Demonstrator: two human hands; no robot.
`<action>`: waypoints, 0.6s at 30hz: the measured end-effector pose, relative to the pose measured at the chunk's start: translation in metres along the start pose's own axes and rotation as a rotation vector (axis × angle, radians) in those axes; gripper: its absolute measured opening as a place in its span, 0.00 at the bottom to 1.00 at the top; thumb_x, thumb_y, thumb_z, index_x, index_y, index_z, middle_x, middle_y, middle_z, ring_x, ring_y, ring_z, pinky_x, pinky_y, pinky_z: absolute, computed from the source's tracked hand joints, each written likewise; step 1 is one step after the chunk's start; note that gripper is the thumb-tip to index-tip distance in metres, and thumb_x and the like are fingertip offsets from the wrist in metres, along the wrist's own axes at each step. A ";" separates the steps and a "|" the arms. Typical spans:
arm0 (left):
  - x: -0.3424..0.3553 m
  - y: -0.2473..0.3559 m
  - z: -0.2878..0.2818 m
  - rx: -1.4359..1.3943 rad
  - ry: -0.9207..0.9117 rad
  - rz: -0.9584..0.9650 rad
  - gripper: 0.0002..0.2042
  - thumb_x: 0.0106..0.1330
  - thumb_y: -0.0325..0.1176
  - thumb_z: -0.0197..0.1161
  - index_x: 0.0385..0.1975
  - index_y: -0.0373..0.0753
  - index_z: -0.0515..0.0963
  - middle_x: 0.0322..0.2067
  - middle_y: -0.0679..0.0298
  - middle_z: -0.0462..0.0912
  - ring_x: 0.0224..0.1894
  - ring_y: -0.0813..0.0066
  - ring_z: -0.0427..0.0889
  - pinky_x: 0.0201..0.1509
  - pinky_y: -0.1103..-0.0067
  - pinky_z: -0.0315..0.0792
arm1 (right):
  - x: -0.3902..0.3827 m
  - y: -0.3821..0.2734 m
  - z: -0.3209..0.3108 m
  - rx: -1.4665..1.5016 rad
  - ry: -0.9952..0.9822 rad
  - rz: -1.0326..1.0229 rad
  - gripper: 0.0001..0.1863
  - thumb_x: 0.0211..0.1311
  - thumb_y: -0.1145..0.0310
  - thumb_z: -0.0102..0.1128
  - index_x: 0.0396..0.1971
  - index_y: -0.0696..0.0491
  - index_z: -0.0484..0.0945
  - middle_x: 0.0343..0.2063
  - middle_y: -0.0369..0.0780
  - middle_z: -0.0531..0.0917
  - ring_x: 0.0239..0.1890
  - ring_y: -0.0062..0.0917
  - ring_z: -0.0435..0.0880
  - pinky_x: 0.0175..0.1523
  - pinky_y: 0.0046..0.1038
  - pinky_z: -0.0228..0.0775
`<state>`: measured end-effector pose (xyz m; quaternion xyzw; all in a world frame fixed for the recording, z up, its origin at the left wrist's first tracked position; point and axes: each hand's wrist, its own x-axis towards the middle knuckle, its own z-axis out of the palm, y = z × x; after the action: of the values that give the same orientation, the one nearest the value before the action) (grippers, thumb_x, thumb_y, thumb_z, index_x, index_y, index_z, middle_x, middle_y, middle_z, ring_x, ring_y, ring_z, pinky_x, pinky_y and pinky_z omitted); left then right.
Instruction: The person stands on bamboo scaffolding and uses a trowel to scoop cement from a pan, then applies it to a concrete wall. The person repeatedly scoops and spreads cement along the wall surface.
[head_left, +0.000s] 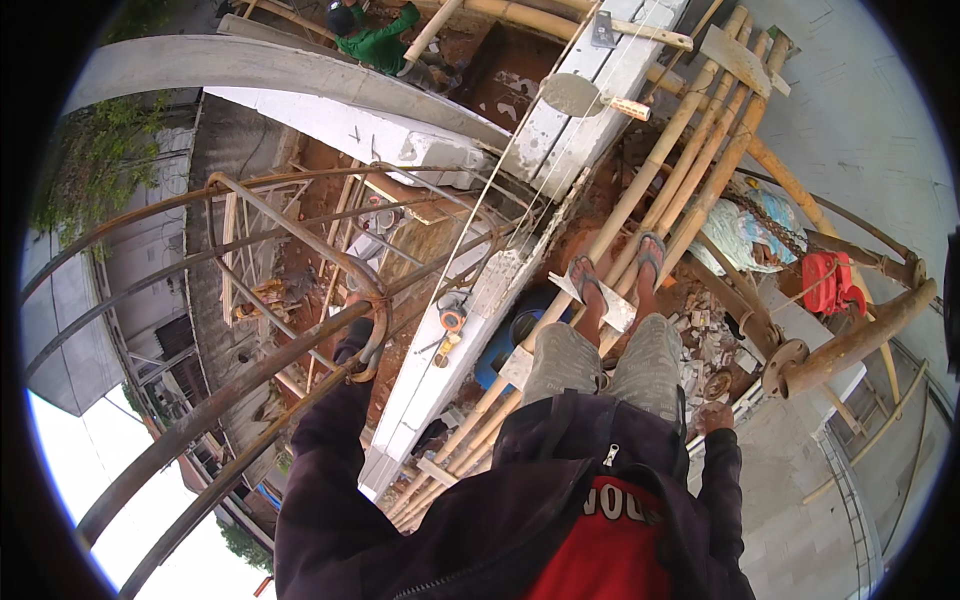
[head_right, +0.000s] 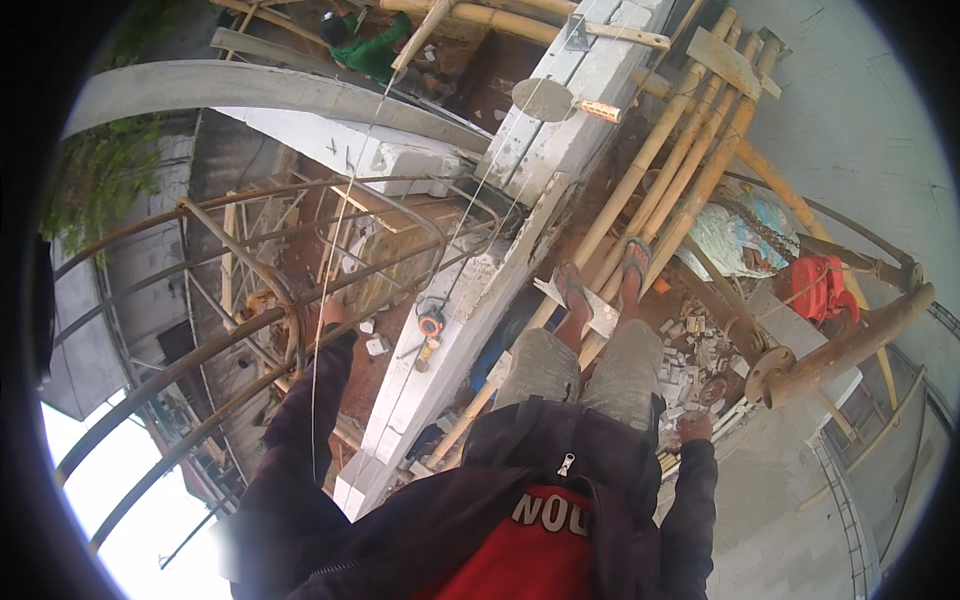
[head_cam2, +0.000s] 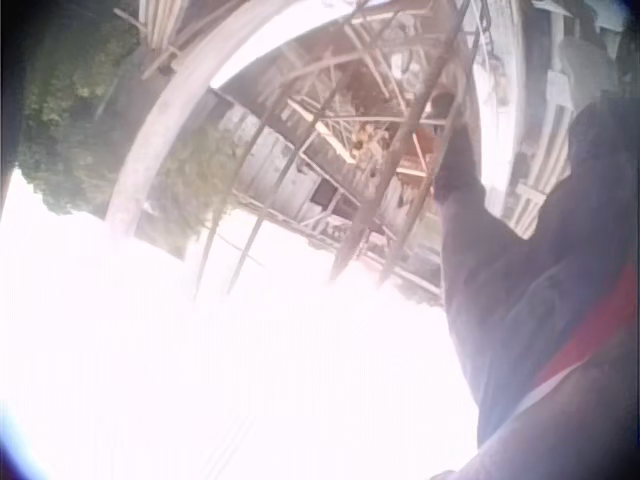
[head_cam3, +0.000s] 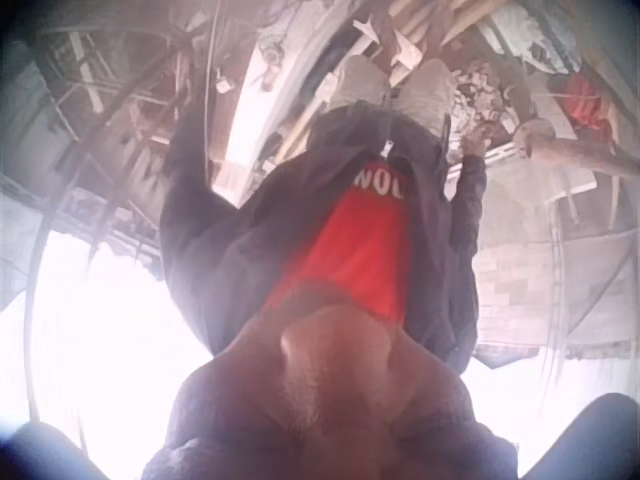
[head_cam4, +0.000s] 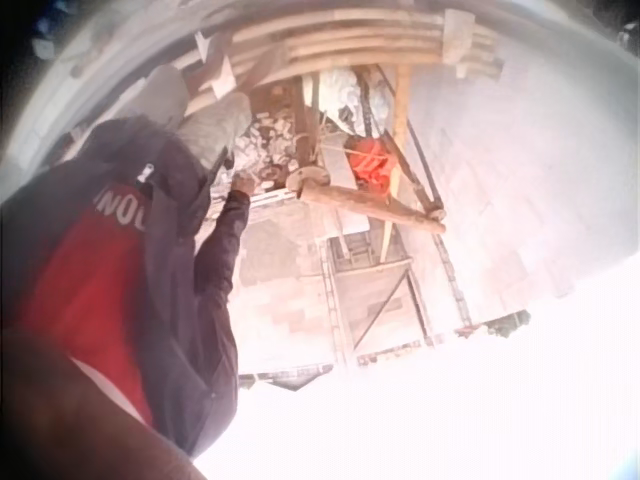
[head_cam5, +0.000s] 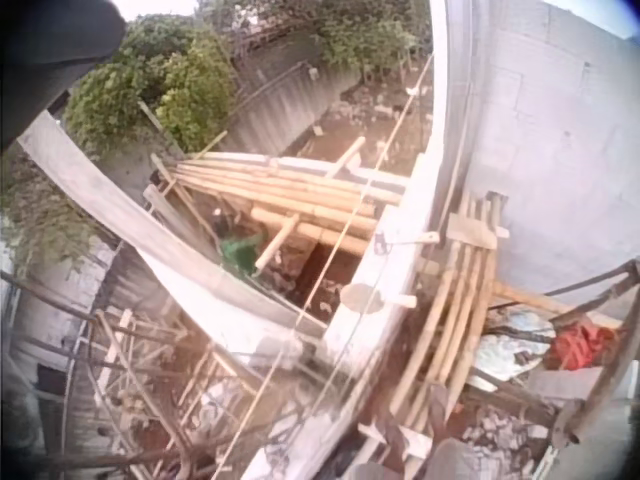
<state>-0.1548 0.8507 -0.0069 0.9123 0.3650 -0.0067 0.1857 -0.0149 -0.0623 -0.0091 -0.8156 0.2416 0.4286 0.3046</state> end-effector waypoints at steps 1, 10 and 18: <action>-0.014 -0.002 -0.006 0.073 0.004 -0.012 0.14 0.62 0.31 0.57 0.47 0.38 0.76 0.27 0.48 0.81 0.32 0.58 0.83 0.34 0.67 0.74 | 0.001 -0.027 -0.003 0.135 -0.083 0.117 0.02 0.56 0.75 0.56 0.27 0.56 0.78 0.20 0.41 0.81 0.16 0.28 0.79 0.15 0.29 0.66; -0.011 0.143 -0.026 0.170 -0.204 -0.118 0.22 0.51 0.22 0.55 0.51 0.34 0.74 0.43 0.42 0.78 0.48 0.47 0.77 0.53 0.65 0.70 | 0.008 -0.051 -0.024 -0.033 0.029 0.066 0.06 0.48 0.70 0.62 0.28 0.52 0.83 0.24 0.40 0.83 0.24 0.29 0.83 0.29 0.29 0.76; -0.011 0.085 -0.003 0.167 -0.058 -0.018 0.21 0.49 0.23 0.55 0.46 0.38 0.78 0.33 0.45 0.82 0.39 0.47 0.81 0.43 0.64 0.75 | 0.037 0.000 -0.021 -0.435 -0.035 -0.214 0.10 0.41 0.64 0.67 0.28 0.46 0.84 0.30 0.38 0.84 0.38 0.30 0.83 0.41 0.32 0.75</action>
<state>-0.1068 0.7881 0.0257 0.9207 0.3658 -0.0652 0.1196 0.0158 -0.0820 -0.0307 -0.8753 0.0505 0.4500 0.1695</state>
